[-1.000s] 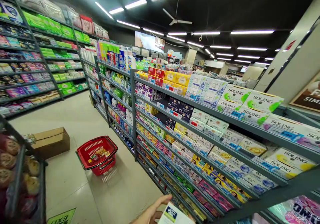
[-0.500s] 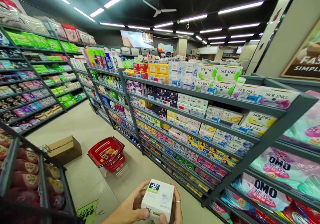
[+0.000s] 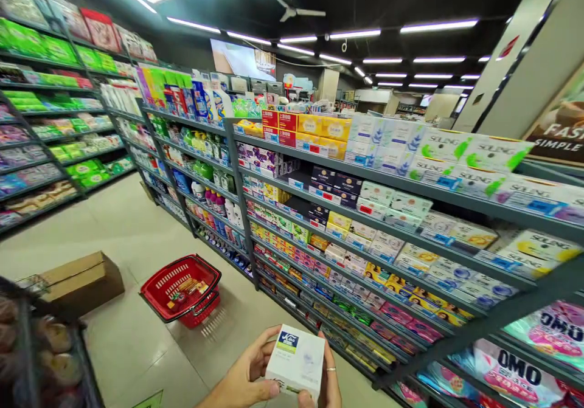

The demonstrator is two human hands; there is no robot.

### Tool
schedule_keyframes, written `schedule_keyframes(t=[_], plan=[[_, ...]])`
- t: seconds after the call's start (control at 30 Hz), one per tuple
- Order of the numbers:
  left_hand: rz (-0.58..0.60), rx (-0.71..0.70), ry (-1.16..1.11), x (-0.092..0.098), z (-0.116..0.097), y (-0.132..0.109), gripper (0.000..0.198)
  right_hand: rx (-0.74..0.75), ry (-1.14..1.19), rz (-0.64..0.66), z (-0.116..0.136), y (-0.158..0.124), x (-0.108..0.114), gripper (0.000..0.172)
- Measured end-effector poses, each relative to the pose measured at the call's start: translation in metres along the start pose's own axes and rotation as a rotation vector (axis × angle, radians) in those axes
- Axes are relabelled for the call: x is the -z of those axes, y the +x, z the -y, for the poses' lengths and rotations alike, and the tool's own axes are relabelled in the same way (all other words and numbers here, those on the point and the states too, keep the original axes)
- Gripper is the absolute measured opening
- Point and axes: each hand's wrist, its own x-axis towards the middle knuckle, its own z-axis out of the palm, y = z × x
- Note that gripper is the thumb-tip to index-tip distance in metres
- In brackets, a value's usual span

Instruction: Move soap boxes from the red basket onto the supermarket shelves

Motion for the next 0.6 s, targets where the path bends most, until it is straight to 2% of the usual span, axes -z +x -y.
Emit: schedule_keyframes(t=[0.1,0.2,0.3,0.37,0.47,0.53,0.6], plan=[[-0.092,-0.048,-0.087,0.078,-0.018,-0.011,0.096,-0.008,-0.027,0.008,-0.025,0.013,-0.084,0.085],[-0.29,-0.067,-0.104,0.15,-0.045,-0.026,0.094,-0.036,-0.015,0.073,-0.048,0.021,-0.163,0.097],[-0.503,-0.09,-0.105,0.209,-0.079,-0.045,0.092,-0.066,-0.068,0.202,-0.062,0.025,-0.22,0.099],[-0.594,-0.12,-0.134,0.241,-0.1,-0.055,0.088,-0.084,-0.126,0.3,-0.066,0.025,-0.243,0.089],[-0.644,-0.143,-0.117,0.278,-0.122,-0.063,0.08,-0.11,-0.185,0.377,-0.068,0.024,-0.26,0.078],[-0.649,-0.122,-0.062,0.293,-0.128,-0.061,0.083,-0.12,-0.178,0.362,-0.07,0.022,-0.265,0.075],[-0.583,-0.071,-0.011,0.297,-0.127,-0.057,0.088,-0.122,-0.137,0.308,-0.072,0.02,-0.267,0.075]])
